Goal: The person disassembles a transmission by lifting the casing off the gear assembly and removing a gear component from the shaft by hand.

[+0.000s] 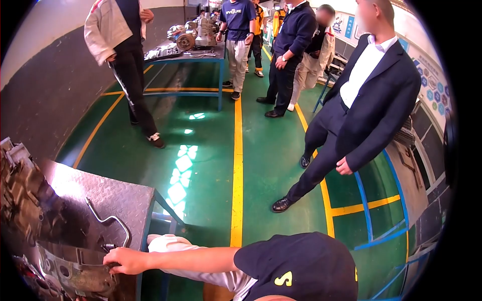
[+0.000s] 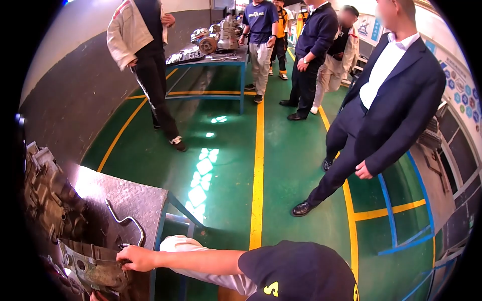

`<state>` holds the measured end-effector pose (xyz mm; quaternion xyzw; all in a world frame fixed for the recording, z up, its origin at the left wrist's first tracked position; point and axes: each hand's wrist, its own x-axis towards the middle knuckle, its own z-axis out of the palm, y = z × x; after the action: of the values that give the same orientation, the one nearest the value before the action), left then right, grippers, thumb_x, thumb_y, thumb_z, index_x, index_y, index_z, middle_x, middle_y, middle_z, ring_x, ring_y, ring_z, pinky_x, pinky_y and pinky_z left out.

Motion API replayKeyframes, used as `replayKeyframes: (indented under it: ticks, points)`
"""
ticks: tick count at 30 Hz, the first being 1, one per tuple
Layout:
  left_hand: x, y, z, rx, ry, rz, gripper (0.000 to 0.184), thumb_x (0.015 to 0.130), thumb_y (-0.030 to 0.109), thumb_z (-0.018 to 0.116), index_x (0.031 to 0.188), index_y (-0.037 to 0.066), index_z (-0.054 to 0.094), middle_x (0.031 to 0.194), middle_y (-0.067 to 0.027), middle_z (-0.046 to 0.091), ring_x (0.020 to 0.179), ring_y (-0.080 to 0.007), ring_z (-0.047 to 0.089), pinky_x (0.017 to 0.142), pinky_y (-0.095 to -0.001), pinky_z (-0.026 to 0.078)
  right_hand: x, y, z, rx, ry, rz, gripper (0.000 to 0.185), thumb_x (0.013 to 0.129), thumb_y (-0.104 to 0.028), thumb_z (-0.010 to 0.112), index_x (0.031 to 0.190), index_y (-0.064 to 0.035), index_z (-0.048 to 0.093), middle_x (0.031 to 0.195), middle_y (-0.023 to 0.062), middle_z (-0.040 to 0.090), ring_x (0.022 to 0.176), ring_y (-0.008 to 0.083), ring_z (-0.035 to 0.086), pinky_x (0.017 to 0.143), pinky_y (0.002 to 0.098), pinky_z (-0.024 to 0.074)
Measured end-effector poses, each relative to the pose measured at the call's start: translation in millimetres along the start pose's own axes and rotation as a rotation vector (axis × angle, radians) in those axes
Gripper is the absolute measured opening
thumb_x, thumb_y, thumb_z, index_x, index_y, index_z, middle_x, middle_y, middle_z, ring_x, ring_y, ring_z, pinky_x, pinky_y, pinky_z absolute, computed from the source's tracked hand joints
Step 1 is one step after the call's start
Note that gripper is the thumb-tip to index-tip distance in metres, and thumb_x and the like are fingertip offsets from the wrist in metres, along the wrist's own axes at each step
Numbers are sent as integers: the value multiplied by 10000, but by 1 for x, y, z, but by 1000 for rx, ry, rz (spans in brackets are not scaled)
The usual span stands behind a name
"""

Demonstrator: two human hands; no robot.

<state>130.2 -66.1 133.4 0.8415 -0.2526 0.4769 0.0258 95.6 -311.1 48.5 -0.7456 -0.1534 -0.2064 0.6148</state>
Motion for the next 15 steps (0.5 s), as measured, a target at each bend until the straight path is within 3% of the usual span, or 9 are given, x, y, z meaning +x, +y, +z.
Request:
replayKeyframes:
  ticks: [8, 15]
  points:
    - [4, 6, -8, -11, -26, -46, 181, 910, 198, 673, 926, 20, 705, 876, -134, 683, 825, -294, 645, 759, -401, 513, 0, 1, 1, -5, 10, -21, 231, 816, -124, 689, 978, 17, 605, 873, 176, 606, 876, 336, 580, 781, 425, 445]
    - [13, 18, -12, -91, -3, -41, 192, 929, 171, 632, 1047, 28, 683, 998, -140, 670, 918, -309, 625, 831, -417, 490, 0, -2, -2, 4, -18, -6, 224, 819, -120, 686, 976, 19, 608, 875, 179, 610, 875, 341, 580, 781, 423, 446]
